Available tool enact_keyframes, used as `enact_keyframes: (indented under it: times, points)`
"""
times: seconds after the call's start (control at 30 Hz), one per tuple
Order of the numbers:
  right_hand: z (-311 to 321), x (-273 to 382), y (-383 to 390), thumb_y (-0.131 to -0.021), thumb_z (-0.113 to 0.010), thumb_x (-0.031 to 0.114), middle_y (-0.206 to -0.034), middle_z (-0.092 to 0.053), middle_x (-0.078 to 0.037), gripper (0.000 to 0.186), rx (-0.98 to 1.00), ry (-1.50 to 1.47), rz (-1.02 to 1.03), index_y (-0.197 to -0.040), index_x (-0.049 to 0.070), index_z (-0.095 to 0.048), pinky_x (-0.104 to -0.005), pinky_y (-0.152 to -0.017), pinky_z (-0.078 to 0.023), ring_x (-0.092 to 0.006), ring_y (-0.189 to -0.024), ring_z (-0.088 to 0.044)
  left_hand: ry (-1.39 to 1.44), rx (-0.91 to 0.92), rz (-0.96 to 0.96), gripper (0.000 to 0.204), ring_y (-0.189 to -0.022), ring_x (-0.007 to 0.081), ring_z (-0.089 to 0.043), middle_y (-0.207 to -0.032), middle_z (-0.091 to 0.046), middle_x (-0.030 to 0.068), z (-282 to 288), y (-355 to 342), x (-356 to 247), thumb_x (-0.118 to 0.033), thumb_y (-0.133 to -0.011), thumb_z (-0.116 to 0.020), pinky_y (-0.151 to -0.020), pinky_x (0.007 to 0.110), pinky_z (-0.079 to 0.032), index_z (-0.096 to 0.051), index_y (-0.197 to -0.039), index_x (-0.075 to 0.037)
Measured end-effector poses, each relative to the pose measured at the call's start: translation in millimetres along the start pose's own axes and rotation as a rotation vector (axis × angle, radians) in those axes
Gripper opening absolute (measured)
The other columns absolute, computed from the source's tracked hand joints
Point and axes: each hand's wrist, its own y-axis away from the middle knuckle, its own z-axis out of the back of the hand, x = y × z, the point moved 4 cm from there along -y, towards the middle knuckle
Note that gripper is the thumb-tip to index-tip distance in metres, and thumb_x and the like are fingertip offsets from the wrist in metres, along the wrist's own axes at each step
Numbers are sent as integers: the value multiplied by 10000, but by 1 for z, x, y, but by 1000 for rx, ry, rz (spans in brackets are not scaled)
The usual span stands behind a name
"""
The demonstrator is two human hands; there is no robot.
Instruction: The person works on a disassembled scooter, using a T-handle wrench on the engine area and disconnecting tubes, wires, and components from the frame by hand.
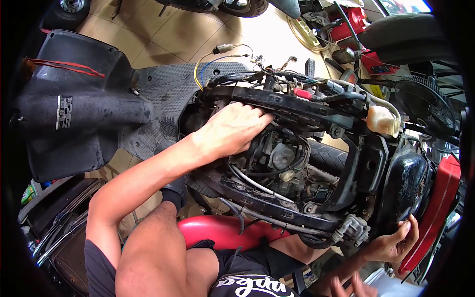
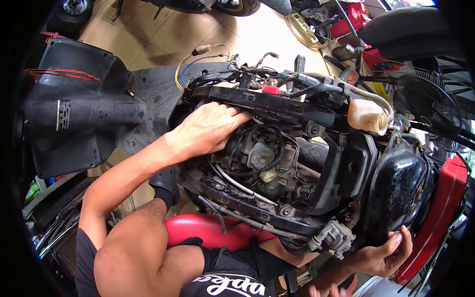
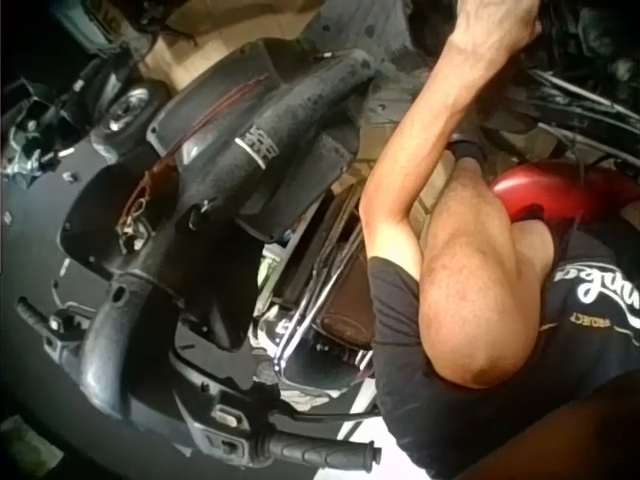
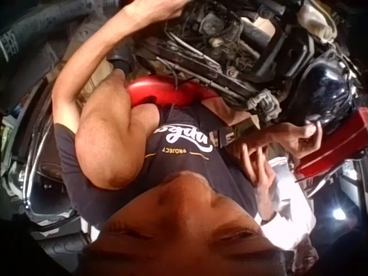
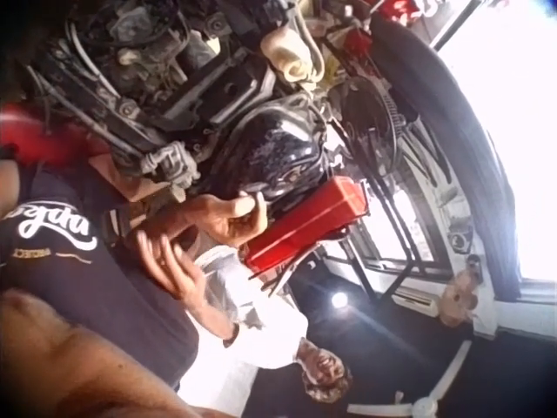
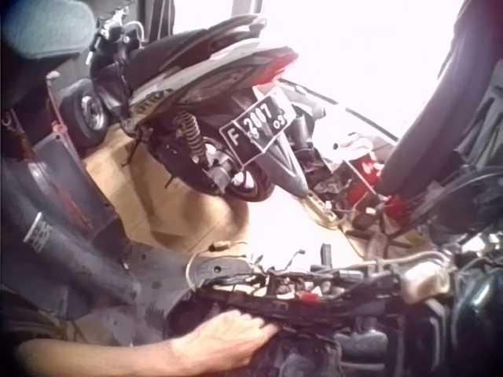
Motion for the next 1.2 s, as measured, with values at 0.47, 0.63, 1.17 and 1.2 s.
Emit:
enact_keyframes:
  times: [0.47, 0.63, 1.17, 1.2]
  points:
    - [-3, -2, -4, -941, -539, 11, -963, -694, -111, 182, -3, -121, 108, -1016, -79, -679, -238, -668, -476, -125, -716, -551, -96, -277, -9, 104, -612, 250, -679, -627, -635, 99, -8, -22, -13, -96, -744, -615, -518, 356, -533, -656, -815, -32]
    - [-2, -1, -2, -931, -534, 6, -965, -693, -117, 187, -16, -141, 91, -1015, -84, -674, -243, -684, -478, -131, -725, -553, 245, -466, 41, 165, -591, 232, -669, -695, -672, 88, 12, -3, -6, -95, -814, -678, -518, 344, -514, -682, -973, -52]
    - [-2, 0, -2, -928, -521, -32, -993, -688, -114, 175, 66, -211, 79, -1013, -86, -663, -239, -687, -449, -126, -736, -545, 731, -445, 228, 227, -767, 153, -697, -889, -731, 87, 31, 21, -3, 29, -838, -691, -692, 277, -541, -691, -1060, -18]
    - [-3, 2, -2, -926, -526, -38, -997, -688, -114, 173, 60, -211, 69, -1021, -89, -661, -235, -688, -444, -124, -733, -545, 718, -432, 222, 227, -767, 153, -697, -889, -731, 87, 31, 21, -4, 29, -838, -691, -692, 277, -541, -691, -1060, -18]
